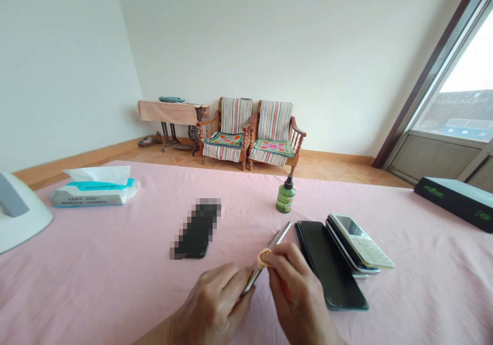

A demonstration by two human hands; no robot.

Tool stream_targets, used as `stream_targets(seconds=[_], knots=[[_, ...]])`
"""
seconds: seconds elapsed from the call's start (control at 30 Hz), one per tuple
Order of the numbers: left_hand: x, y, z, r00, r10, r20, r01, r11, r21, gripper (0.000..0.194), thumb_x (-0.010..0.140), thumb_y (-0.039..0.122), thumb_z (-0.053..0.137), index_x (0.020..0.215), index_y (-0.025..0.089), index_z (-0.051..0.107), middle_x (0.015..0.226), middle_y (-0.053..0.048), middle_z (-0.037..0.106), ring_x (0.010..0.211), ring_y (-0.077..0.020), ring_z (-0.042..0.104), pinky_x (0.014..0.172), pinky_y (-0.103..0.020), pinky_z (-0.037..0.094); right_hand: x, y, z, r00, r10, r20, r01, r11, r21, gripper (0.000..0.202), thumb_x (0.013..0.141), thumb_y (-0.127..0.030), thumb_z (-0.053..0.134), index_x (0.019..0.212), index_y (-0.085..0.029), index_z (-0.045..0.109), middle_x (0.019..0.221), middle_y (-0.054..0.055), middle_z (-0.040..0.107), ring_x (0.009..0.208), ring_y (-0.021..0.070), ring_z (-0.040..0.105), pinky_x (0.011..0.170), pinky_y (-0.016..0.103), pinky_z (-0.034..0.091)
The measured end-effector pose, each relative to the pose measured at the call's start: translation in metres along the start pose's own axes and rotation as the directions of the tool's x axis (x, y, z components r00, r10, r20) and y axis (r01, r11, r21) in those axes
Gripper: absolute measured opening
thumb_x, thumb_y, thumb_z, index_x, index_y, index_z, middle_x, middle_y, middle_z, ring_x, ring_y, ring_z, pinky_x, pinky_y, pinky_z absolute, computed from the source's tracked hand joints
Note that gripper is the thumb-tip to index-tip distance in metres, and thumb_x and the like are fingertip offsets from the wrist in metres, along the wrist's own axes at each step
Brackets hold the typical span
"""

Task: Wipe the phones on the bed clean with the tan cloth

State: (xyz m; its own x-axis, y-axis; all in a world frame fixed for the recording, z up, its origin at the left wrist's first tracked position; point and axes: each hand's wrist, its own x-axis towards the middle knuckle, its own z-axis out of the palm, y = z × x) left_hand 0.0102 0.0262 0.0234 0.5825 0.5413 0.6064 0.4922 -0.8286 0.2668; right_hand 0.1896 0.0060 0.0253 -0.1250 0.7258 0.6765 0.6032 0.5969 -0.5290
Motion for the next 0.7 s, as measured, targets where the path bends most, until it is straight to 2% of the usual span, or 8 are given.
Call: stream_targets(seconds=[0.13, 0.27, 0.33, 0.47, 0.53, 0.6, 0.7], knots=[[-0.001, -0.001, 0.001, 1.000, -0.020, 0.004, 0.020, 0.999, -0.031, 0.014, 0.092, 0.012, 0.046, 0.087, 0.017, 0.058, 0.071, -0.002, 0.057, 0.065, -0.0160, 0.057, 0.059, -0.025, 0.046, -0.008, -0.009, 0.006, 0.992, -0.113, 0.059, 0.108, 0.991, 0.075, 0.031, 0.086, -0.002, 0.043, 0.109, -0.019, 0.056, 0.094, 0.006, 0.055, 0.083, 0.0121, 0.060, 0.075, 0.019, 0.051], [-0.001, -0.002, 0.001, 0.999, -0.039, -0.005, 0.039, 0.999, -0.028, 0.014, 0.089, 0.009, 0.048, 0.093, 0.018, 0.059, 0.069, -0.001, 0.054, 0.061, -0.0142, 0.054, 0.055, -0.023, 0.042, 0.003, 0.004, -0.002, 0.998, 0.024, -0.063, -0.025, 1.000, -0.012, 0.026, 0.086, -0.004, 0.046, 0.100, -0.021, 0.060, 0.091, 0.004, 0.055, 0.082, 0.0134, 0.059, 0.074, 0.022, 0.050], [-0.001, -0.001, 0.000, 0.999, -0.036, -0.007, 0.036, 0.999, -0.039, 0.015, 0.088, 0.008, 0.049, 0.094, 0.018, 0.058, 0.070, 0.000, 0.054, 0.061, -0.0136, 0.054, 0.055, -0.023, 0.041, 0.004, 0.007, -0.004, 0.994, 0.042, -0.101, -0.047, 0.998, -0.050, 0.024, 0.087, -0.005, 0.046, 0.099, -0.020, 0.060, 0.091, 0.005, 0.055, 0.082, 0.0143, 0.058, 0.074, 0.024, 0.049], [0.001, 0.000, -0.001, 1.000, -0.029, -0.008, 0.029, 0.998, -0.058, 0.011, 0.089, 0.010, 0.050, 0.083, 0.017, 0.056, 0.068, 0.000, 0.052, 0.060, -0.0131, 0.052, 0.054, -0.023, 0.039, -0.007, -0.006, 0.003, 0.996, -0.084, -0.006, 0.084, 0.996, -0.001, 0.029, 0.086, -0.003, 0.044, 0.107, -0.020, 0.057, 0.094, 0.006, 0.055, 0.083, 0.0135, 0.060, 0.073, 0.021, 0.050], [0.001, -0.001, -0.001, 1.000, -0.021, -0.012, 0.020, 0.998, -0.062, 0.016, 0.089, 0.010, 0.051, 0.075, 0.018, 0.052, 0.066, 0.001, 0.050, 0.060, -0.0129, 0.051, 0.054, -0.023, 0.037, -0.012, -0.013, 0.007, 0.989, -0.147, 0.028, 0.145, 0.988, 0.054, 0.030, 0.086, -0.003, 0.045, 0.108, -0.019, 0.057, 0.093, 0.006, 0.056, 0.081, 0.0125, 0.060, 0.072, 0.019, 0.051], [0.002, -0.002, -0.001, 0.999, -0.029, -0.024, 0.028, 0.998, -0.057, 0.016, 0.089, 0.009, 0.050, 0.075, 0.017, 0.052, 0.065, 0.001, 0.048, 0.059, -0.0123, 0.050, 0.053, -0.022, 0.036, -0.009, -0.010, 0.007, 0.993, -0.113, 0.018, 0.112, 0.992, 0.054, 0.028, 0.086, -0.004, 0.045, 0.105, -0.019, 0.058, 0.092, 0.006, 0.056, 0.081, 0.0125, 0.060, 0.072, 0.020, 0.051], [0.004, -0.002, 0.000, 0.998, -0.048, -0.039, 0.047, 0.998, -0.035, 0.014, 0.087, 0.007, 0.049, 0.082, 0.018, 0.057, 0.064, 0.002, 0.049, 0.057, -0.0118, 0.049, 0.053, -0.021, 0.036, 0.008, 0.011, -0.004, 0.994, 0.057, -0.089, -0.061, 0.997, -0.043, 0.023, 0.085, -0.007, 0.046, 0.095, -0.020, 0.062, 0.087, 0.004, 0.058, 0.079, 0.0144, 0.060, 0.071, 0.024, 0.051]])
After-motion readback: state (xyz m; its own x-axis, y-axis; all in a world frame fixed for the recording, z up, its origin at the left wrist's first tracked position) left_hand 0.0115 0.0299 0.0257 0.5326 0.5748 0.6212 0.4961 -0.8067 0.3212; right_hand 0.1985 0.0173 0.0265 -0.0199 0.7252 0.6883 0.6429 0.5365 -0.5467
